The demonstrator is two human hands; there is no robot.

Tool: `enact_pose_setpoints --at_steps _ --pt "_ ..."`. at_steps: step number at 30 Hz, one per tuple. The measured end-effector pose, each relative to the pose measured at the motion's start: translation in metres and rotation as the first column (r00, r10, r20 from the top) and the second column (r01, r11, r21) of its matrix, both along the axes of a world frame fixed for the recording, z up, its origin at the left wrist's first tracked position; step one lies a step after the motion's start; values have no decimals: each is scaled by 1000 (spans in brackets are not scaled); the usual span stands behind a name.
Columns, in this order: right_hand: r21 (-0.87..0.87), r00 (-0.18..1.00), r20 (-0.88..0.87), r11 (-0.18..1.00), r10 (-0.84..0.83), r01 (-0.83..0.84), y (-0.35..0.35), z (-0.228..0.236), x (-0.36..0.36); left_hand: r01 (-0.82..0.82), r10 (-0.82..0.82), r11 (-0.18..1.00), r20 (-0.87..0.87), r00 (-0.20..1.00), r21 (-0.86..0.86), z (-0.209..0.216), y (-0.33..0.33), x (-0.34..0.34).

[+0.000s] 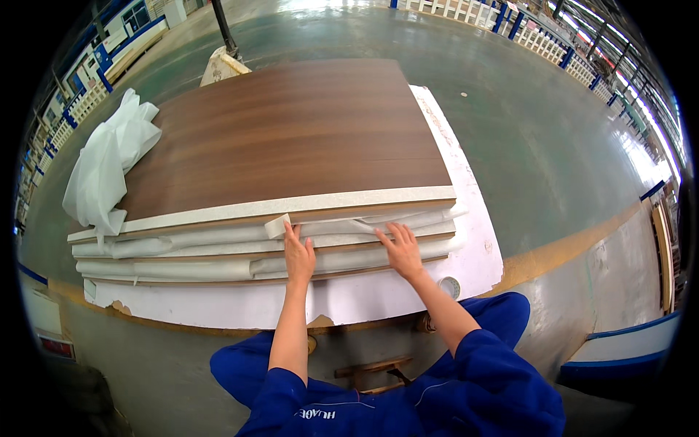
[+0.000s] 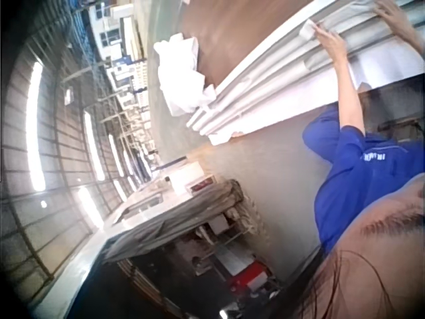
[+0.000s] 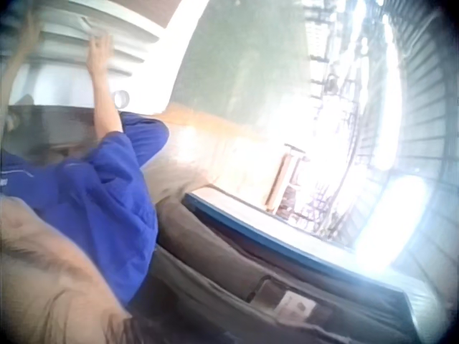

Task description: The person wraps a stack of flat panels with white protective paper and secures them with tape. They place paper between layers, fold edges, and apply tape along the sides to hold the wrapping in place.

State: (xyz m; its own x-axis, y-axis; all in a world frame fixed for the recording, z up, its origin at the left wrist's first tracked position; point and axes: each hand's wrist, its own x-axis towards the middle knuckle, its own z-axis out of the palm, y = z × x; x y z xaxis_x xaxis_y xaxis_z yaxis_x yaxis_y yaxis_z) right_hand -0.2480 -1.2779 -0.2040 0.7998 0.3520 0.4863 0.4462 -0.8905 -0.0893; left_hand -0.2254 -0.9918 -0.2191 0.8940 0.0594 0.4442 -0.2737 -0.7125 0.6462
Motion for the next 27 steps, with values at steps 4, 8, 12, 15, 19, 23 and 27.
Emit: enact_pose_setpoints --at_steps 4,8,12,15,19,23,27 --pt "-78 998 -7 995 -65 64 -41 -1 -2 -17 18 1000 9 1000 -18 8 -10 -9" --pt "-18 991 -36 992 -129 128 -49 1 5 -3 3 999 11 1000 -37 13 -20 -20" --pt "99 994 -50 990 -92 97 -64 -6 12 -38 41 997 39 998 -67 25 -29 -33" --pt "164 960 -57 945 -275 281 -109 -9 13 -167 175 984 144 974 -65 43 -36 -59" --pt "149 916 55 911 -397 385 -153 14 13 -392 393 919 39 919 -32 72 -36 -106" --pt "185 934 -92 916 -345 357 -183 1 21 -312 311 950 41 950 22 63 -47 -145" --pt "478 794 -330 635 -511 607 -214 -43 51 -212 217 974 -61 974 74 53 -54 -176"
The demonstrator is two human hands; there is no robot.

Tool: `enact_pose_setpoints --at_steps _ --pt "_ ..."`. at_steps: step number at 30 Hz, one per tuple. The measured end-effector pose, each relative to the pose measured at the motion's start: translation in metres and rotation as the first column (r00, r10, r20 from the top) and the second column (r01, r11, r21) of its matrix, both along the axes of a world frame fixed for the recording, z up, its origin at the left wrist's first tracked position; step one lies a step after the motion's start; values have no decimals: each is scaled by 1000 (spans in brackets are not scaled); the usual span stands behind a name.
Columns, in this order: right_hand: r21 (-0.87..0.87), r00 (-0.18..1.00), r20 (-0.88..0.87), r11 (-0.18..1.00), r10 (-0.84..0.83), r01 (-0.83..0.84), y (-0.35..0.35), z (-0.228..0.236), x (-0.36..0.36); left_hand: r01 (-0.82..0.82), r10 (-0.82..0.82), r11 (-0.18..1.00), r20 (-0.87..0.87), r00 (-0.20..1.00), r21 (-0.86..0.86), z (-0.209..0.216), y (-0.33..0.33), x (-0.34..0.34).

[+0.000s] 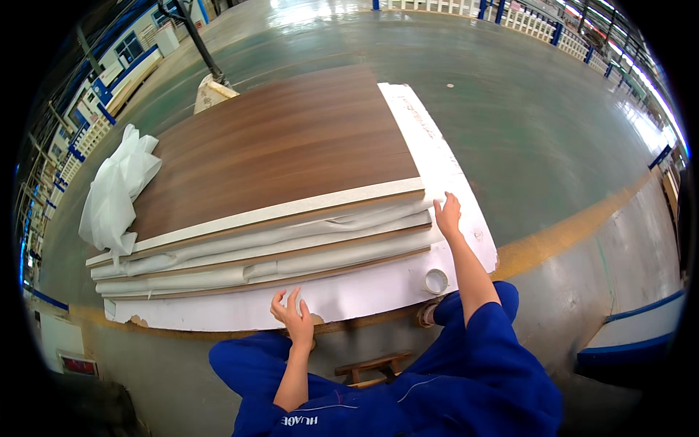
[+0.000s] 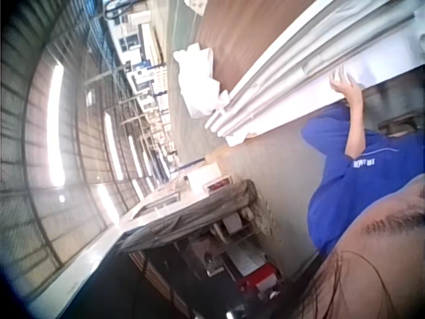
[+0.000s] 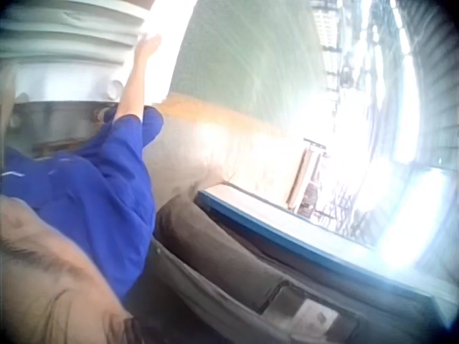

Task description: The person wraps a stack of flat panels with white protective paper and secures them with tape. They place paper between layers, fold edges, and apply tape along the sides to hold the wrapping in place.

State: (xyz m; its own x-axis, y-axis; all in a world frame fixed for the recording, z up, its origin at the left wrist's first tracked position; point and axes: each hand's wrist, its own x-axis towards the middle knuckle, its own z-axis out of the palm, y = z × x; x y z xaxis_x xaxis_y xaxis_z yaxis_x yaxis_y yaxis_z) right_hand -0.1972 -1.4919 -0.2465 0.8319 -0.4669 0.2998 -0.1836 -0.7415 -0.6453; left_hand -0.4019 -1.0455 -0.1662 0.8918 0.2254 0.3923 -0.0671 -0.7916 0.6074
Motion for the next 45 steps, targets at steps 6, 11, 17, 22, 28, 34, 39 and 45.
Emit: enact_pose_setpoints --at_steps 6,11,17,22,28,34,39,45 --pt "721 995 -96 692 39 42 1 -11 21 63 -66 996 -46 997 -58 -6 -4 -10" --pt "703 976 -158 711 149 5 -15 -15 8 161 -162 987 -67 985 -23 0 -23 -14" --pt "613 982 -115 789 151 -49 -18 -18 8 241 -243 970 -47 969 -38 -4 -39 -9" --pt "451 972 -215 892 93 14 0 0 3 334 -335 942 -23 942 -32 16 -67 7" --pt "109 951 294 992 -98 68 12 18 -26 243 -568 448 -64 821 -861 25 -111 39" --pt "799 744 24 434 667 -415 55 98 -120 -77 -690 -225 103 716 -971 22 -159 61" --pt "941 588 -172 308 790 -139 45 83 -133 -35 -696 -156 85 713 -987 21 -189 65" --pt "786 667 -230 540 708 -302 -1 70 -76 607 -653 747 -129 746 -274 -28 -199 96"
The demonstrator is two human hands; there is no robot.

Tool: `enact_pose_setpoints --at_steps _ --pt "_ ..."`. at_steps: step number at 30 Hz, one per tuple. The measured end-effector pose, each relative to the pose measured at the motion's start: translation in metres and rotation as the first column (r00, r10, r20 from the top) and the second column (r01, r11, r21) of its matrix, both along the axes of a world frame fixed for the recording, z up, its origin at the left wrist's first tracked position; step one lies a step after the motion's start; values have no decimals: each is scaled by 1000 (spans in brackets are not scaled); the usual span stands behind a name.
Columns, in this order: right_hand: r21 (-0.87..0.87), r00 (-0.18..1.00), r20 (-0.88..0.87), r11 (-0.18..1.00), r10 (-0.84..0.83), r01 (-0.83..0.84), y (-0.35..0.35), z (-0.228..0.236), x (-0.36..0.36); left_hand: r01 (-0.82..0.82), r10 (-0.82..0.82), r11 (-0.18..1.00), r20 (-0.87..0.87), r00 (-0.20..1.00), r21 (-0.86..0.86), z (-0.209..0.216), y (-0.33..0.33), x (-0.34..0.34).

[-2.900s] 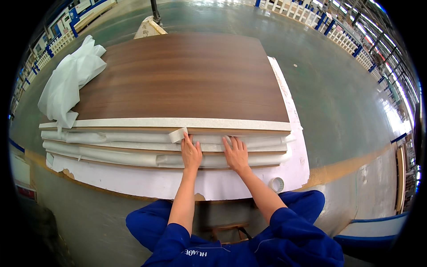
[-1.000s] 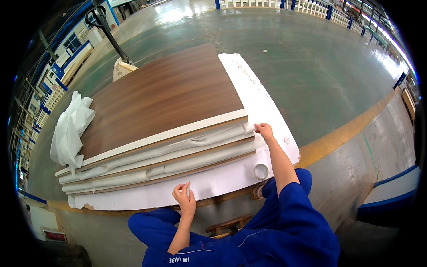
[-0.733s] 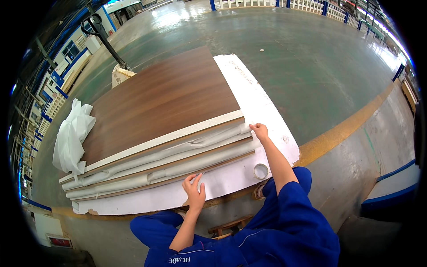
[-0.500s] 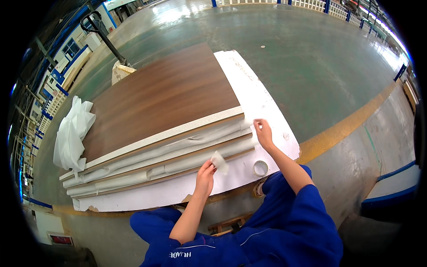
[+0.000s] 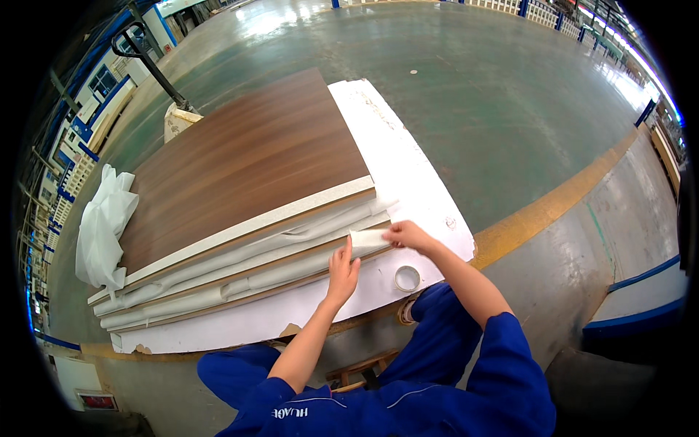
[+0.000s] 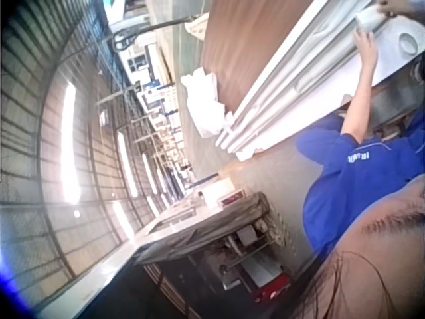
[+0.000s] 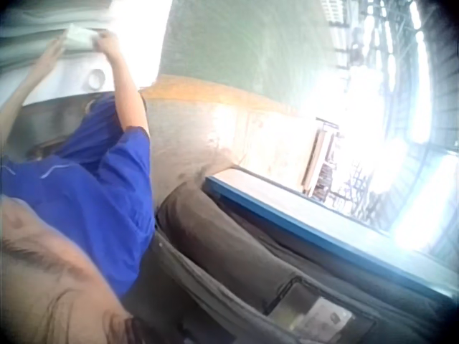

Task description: The person wraps a stack of flat panels with white protective paper and secures them with tape. They place paper between layers, fold edges, and apply tape along the sides to hold the wrapping in place.

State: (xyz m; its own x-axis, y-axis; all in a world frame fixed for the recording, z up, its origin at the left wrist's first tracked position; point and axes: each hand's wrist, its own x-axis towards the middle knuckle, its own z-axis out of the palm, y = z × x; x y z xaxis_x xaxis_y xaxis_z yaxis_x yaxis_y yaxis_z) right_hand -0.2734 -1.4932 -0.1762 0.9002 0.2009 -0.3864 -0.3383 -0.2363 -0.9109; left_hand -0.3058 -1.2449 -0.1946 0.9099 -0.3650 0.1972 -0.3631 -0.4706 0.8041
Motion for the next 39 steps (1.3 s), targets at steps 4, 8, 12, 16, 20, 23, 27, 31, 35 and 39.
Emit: enact_pose_setpoints --at_steps 4,8,12,16,20,23,27,31,35,39 --pt "-154 949 278 967 -152 200 -12 -1 40 -144 -1 911 351 937 386 18 -26 27" --pt "-307 830 534 879 -157 364 1 -8 56 -219 32 847 364 931 485 19 -44 49" --pt "-390 838 536 852 -99 350 3 -15 71 -236 22 795 363 932 558 3 -47 59" --pt "-428 872 482 846 -84 318 1 -25 75 -234 17 753 337 941 615 -6 -49 55" --pt "-467 886 458 830 -68 305 2 -28 77 -254 40 730 332 942 635 -10 -41 49" --pt "-443 877 472 834 -94 328 0 -33 78 -246 15 773 370 929 585 -5 -35 40" --pt "-396 876 462 851 -138 344 1 -31 77 -40 -233 867 475 848 497 21 -47 61" --pt "-400 913 382 866 -141 301 -1 -31 79 5 -219 877 389 895 481 -2 -52 82" --pt "-411 927 352 869 -126 275 -6 -38 82 12 -226 862 362 904 507 -13 -47 84" --pt "-464 935 335 844 -114 269 -3 -31 78 31 -230 857 327 917 515 -11 -44 82"
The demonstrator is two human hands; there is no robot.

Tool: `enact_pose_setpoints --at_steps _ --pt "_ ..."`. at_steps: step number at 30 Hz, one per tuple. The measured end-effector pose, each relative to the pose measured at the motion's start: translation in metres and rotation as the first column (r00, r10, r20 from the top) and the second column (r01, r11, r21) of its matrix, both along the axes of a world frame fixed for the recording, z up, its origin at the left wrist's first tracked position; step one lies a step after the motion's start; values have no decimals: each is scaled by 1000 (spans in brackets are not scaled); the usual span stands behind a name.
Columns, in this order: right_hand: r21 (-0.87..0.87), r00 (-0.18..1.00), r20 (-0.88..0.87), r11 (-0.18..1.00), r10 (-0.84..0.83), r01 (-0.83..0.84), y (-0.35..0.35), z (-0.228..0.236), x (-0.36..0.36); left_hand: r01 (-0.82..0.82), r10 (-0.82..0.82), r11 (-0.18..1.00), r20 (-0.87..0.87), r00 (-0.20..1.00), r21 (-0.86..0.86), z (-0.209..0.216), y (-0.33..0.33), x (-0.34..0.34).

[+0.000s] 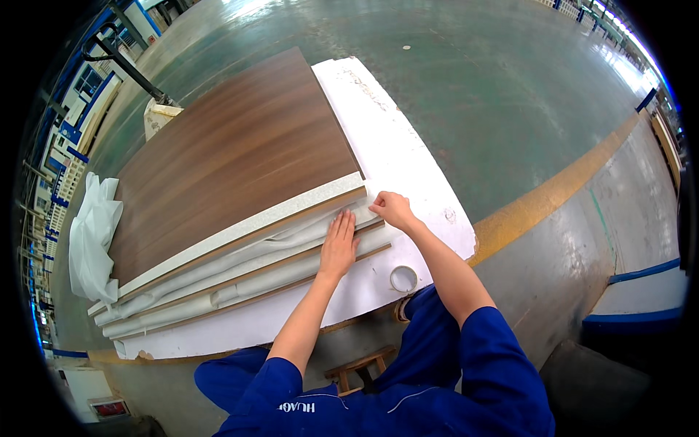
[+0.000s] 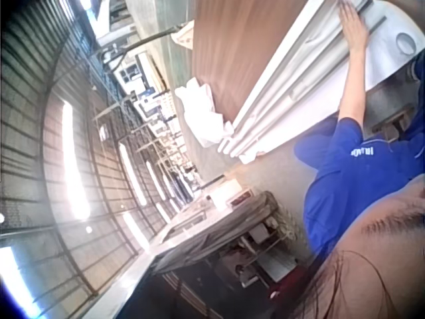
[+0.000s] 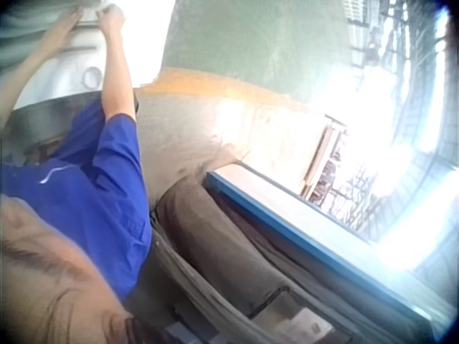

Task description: The person wraps a stack of flat panels with white protective paper and secures them with tape. They place paper between layers, fold edges, and apply tape along the sides to hold the wrapping in place.

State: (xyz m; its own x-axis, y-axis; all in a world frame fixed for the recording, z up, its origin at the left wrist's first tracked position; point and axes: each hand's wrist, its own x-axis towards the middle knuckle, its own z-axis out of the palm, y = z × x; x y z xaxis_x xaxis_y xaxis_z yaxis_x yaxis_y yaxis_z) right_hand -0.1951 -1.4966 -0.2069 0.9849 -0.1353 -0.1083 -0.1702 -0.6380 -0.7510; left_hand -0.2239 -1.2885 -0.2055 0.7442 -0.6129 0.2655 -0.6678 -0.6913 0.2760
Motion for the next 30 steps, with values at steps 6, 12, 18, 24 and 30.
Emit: enact_pose_setpoints --at_steps 6,12,18,24,30 --pt "-54 998 -54 998 -34 31 5 5 -7 60 -62 997 30 998 58 0 8 1" --pt "-102 1000 10 995 23 -22 1 -1 -5 96 -109 988 102 989 121 0 9 4" --pt "-388 997 8 920 72 -63 7 7 -3 134 -150 985 163 975 106 0 6 13" --pt "-472 979 -199 880 -51 -50 8 25 -2 178 -198 978 219 955 107 -7 -1 17" --pt "-294 948 -304 956 -96 2 -12 22 -6 225 -258 960 216 942 164 -3 26 18"
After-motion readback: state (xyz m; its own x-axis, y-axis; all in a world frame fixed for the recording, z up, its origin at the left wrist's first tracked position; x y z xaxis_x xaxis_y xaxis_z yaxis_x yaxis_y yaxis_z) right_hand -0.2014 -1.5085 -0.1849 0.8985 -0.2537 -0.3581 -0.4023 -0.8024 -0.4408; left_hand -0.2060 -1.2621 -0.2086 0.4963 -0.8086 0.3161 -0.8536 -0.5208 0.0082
